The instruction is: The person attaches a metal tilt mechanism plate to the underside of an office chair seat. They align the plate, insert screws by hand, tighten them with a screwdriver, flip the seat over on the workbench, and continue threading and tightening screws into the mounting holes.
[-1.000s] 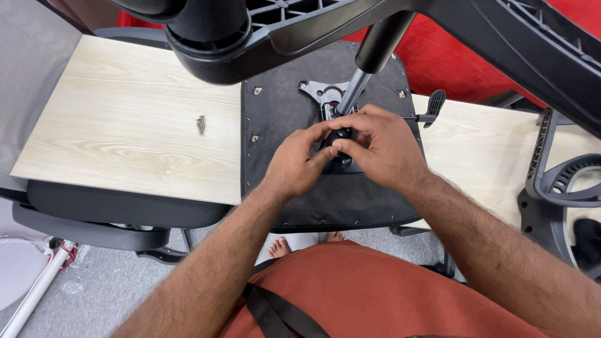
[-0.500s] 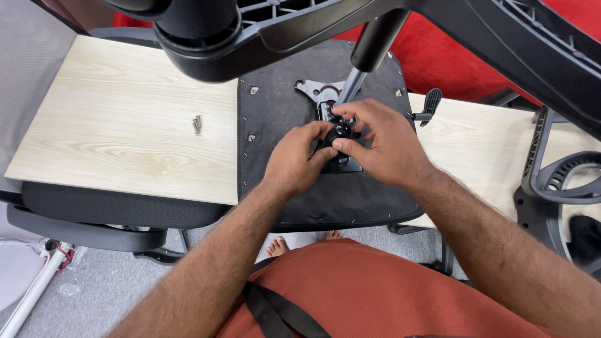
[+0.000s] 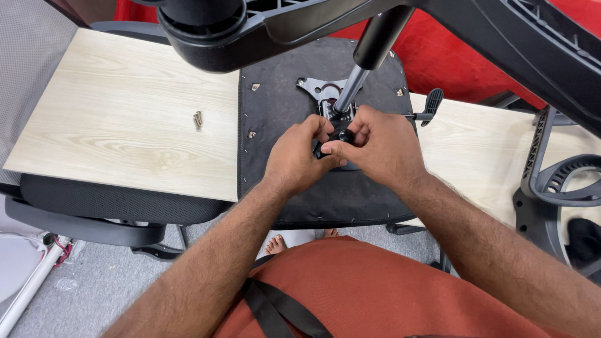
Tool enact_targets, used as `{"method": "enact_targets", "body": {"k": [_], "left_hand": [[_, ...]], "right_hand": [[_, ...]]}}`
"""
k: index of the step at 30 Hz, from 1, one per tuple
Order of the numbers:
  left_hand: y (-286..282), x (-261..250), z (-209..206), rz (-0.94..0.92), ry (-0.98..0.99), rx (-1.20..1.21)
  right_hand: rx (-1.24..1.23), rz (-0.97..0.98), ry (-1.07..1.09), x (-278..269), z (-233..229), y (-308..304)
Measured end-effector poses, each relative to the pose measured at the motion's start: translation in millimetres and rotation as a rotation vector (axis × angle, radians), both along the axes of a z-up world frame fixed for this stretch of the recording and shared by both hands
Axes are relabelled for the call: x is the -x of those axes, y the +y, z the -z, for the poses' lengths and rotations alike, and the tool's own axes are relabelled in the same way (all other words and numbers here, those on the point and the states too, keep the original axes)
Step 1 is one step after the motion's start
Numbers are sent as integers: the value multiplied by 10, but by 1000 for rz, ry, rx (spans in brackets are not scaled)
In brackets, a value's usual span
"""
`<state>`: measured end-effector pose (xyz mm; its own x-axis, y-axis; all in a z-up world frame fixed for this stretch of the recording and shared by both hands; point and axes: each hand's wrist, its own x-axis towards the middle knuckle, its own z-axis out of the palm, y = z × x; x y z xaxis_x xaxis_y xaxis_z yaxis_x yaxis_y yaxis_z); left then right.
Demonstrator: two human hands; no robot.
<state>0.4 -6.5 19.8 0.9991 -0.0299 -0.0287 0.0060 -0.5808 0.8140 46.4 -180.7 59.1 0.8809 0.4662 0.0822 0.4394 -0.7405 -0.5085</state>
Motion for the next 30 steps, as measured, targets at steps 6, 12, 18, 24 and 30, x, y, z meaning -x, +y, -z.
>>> {"method": "enact_targets", "body": {"k": [6,12,18,24,30], "left_hand": [[18,-21,94,23,-65,-36],[101,31,218,18,-131,69],[530,165,554,-180,-85,221],[1174,432,1150,-580,94,287],[1715,487,1501,-663,322,-7]], "right_hand": [[-57,-144,-88,34,-48,-10],[-75,-151,-26,93,-106,-9],[-143,-74,-91,83,-168,-79],[-247,-33,-76,77,-145,-191],[-334,59,-68,128,-78,-334]]}}
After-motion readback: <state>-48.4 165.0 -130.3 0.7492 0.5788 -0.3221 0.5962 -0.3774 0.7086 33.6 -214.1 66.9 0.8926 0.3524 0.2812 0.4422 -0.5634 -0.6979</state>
